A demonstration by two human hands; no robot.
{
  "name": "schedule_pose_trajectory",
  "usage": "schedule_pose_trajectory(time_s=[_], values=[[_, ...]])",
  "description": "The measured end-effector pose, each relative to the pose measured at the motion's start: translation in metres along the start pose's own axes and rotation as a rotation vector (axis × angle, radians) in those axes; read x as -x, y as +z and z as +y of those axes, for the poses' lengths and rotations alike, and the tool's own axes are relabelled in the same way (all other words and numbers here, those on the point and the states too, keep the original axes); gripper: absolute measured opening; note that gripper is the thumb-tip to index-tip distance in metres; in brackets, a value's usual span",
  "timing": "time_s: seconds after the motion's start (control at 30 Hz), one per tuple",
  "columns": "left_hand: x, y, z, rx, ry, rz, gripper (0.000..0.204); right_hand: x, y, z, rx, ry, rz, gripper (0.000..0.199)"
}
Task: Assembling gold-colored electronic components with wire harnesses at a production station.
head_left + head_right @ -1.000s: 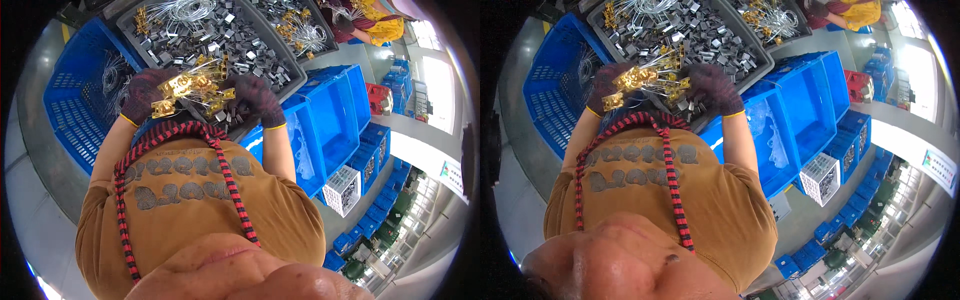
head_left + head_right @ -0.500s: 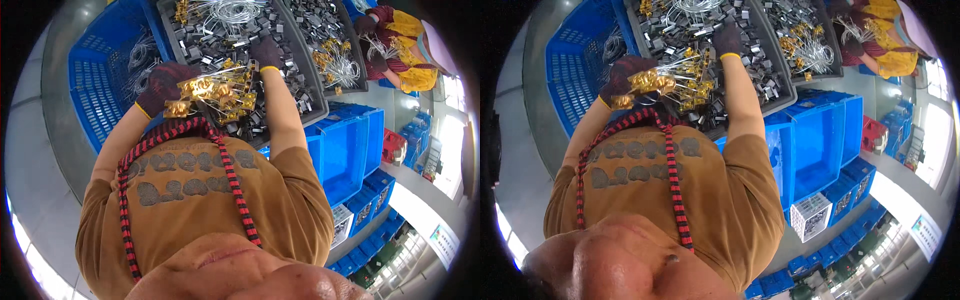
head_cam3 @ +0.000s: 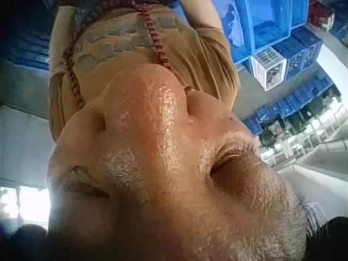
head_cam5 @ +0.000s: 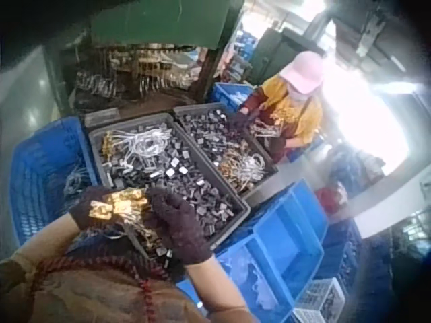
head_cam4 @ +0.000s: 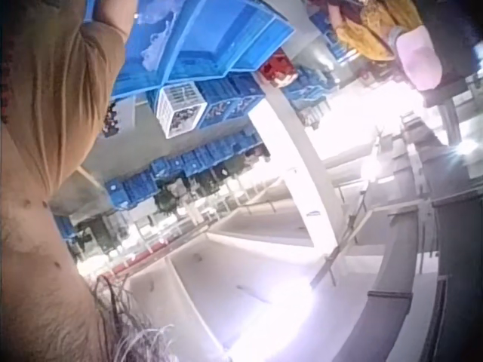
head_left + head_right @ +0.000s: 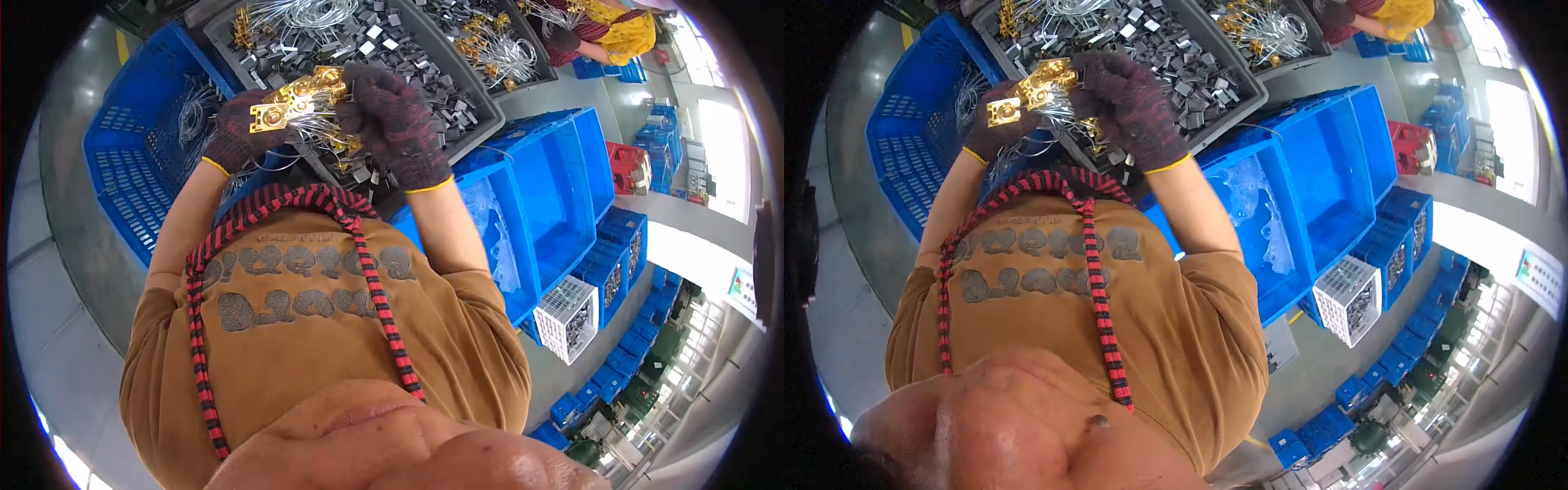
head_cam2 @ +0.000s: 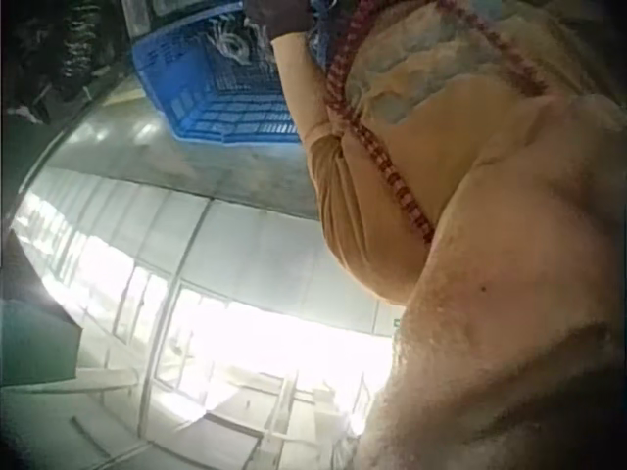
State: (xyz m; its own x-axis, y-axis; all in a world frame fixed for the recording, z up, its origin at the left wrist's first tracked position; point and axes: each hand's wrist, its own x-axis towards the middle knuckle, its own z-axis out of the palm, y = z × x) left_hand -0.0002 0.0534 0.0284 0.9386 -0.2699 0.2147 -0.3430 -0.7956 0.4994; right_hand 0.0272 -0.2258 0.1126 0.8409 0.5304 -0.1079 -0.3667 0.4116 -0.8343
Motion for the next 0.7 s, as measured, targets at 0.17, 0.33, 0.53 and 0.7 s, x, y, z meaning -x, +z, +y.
schedule_pose_trajectory(time_s=[0.17,0.33,0.53,0.7], values=[[-0.007,0.009,-0.013,0.016,-0.205,-0.271,0.051,-0.017,0.019,0.034,-0.372,-0.089,-0.095,0.031],[-0.004,0.033,-0.041,-0.276,0.168,-0.056,0.049,-0.018,0.044,0.031,-0.557,-0.074,0.025,0.025],[-0.016,-0.012,0.013,-0.46,0.058,-0.23,0.046,-0.038,0.035,0.025,-0.119,-0.246,0.038,0.024],[-0.004,0.009,-0.024,0.009,0.058,-0.032,0.041,-0.037,0.029,0.021,0.974,-0.832,0.237,0.017]])
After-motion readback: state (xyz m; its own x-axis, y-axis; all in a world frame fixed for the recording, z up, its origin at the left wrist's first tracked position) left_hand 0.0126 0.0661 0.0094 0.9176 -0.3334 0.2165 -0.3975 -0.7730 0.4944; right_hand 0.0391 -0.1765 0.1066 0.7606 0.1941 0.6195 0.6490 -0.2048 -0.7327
